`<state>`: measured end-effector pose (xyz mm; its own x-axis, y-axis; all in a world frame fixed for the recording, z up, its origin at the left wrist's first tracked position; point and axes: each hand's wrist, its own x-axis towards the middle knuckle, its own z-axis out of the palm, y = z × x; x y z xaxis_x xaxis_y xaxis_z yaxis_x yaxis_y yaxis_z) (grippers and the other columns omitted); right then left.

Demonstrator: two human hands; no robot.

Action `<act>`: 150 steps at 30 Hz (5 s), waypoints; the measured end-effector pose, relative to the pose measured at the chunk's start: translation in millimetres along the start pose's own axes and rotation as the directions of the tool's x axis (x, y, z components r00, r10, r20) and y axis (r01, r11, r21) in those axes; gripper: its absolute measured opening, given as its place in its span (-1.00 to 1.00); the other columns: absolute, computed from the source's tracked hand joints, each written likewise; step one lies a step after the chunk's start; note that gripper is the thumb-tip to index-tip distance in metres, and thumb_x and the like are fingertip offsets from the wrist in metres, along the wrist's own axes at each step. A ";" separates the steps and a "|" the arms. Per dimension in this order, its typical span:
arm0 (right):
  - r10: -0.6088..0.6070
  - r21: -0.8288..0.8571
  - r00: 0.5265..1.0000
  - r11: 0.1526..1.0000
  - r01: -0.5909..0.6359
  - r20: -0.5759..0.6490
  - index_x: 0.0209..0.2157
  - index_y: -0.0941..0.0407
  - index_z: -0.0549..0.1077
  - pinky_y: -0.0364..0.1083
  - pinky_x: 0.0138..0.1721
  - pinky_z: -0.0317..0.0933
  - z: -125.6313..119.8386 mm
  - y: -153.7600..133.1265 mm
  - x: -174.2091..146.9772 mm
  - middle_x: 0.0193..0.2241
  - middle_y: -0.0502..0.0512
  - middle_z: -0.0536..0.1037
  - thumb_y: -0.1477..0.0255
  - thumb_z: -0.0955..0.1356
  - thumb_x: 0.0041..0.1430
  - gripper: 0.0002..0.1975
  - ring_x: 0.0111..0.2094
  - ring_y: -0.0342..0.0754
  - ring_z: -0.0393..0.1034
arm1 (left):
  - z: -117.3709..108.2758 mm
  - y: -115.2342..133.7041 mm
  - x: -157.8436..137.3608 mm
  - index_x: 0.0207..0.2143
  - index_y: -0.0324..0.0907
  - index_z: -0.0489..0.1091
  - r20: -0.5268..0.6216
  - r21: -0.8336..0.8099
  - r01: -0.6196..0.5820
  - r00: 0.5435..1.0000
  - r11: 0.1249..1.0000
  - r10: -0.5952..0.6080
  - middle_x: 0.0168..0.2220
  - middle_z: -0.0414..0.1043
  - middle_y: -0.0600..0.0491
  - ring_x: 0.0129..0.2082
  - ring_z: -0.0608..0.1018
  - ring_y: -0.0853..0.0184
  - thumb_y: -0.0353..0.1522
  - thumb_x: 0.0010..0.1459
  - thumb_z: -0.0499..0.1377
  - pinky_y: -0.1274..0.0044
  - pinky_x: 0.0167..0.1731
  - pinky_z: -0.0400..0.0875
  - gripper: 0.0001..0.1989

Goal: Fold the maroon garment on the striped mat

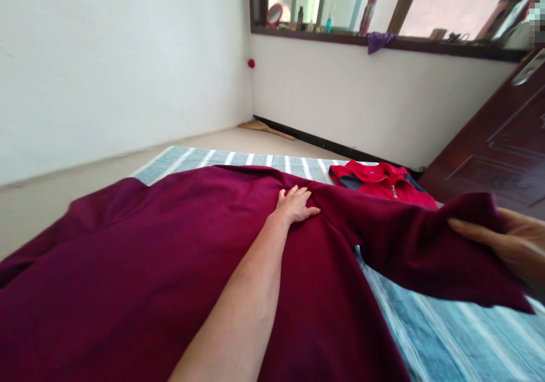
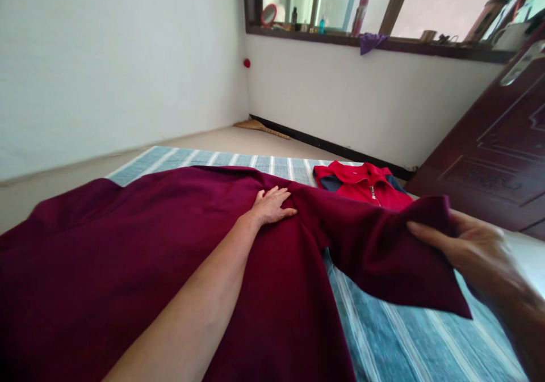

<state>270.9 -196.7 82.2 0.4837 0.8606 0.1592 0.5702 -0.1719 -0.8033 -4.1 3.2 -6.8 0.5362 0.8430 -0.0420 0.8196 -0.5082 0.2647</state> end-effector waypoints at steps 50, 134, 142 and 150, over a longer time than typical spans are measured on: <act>-0.376 -0.466 0.791 0.655 0.595 0.482 0.22 0.22 0.18 0.16 0.22 -0.11 160.4 19.1 -21.9 0.25 0.27 0.12 0.11 0.09 0.30 -0.38 0.27 0.13 -0.05 | 6.5 -5.5 3.4 0.22 -0.09 0.09 -0.189 0.039 0.032 0.982 0.999 -0.024 0.32 -0.02 0.00 0.31 0.02 0.29 -0.22 0.27 -0.06 0.31 0.23 -0.04 -0.52; -0.359 -0.445 0.786 0.672 0.592 0.503 0.22 0.19 0.18 0.16 0.21 -0.15 162.1 17.5 -16.7 0.25 0.27 0.11 0.09 0.10 0.30 -0.38 0.27 0.13 -0.10 | 16.0 3.8 25.7 0.18 -0.11 0.14 -0.207 0.089 0.186 0.965 0.979 -0.164 0.28 0.08 -0.06 0.28 0.10 0.24 -0.42 0.21 -0.11 0.24 0.18 -0.02 -0.53; -0.356 -0.449 0.786 0.669 0.592 0.506 0.22 0.19 0.17 0.16 0.21 -0.16 161.4 16.6 -17.2 0.25 0.27 0.11 0.09 0.11 0.30 -0.38 0.27 0.14 -0.09 | 18.4 5.3 21.4 0.07 -0.09 0.27 -0.296 0.109 0.161 0.947 0.981 -0.123 0.22 0.20 -0.04 0.24 0.17 0.23 -0.44 0.22 -0.11 0.25 0.15 0.03 -0.60; -0.361 -0.443 0.788 0.675 0.590 0.499 0.22 0.20 0.18 0.15 0.21 -0.16 161.0 16.3 -17.6 0.25 0.27 0.11 0.09 0.12 0.30 -0.39 0.27 0.13 -0.09 | 14.9 9.3 17.8 -0.22 -0.12 0.40 -0.364 0.151 0.148 0.928 0.977 -0.084 -0.09 0.40 -0.06 -0.01 0.37 0.18 -0.46 0.21 -0.09 0.34 -0.04 0.22 -0.72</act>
<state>164.7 -137.4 -26.1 -0.1566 0.9792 0.1287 0.9643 0.1797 -0.1943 16.1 10.9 -19.4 0.3554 0.8887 0.2895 0.9108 -0.3989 0.1066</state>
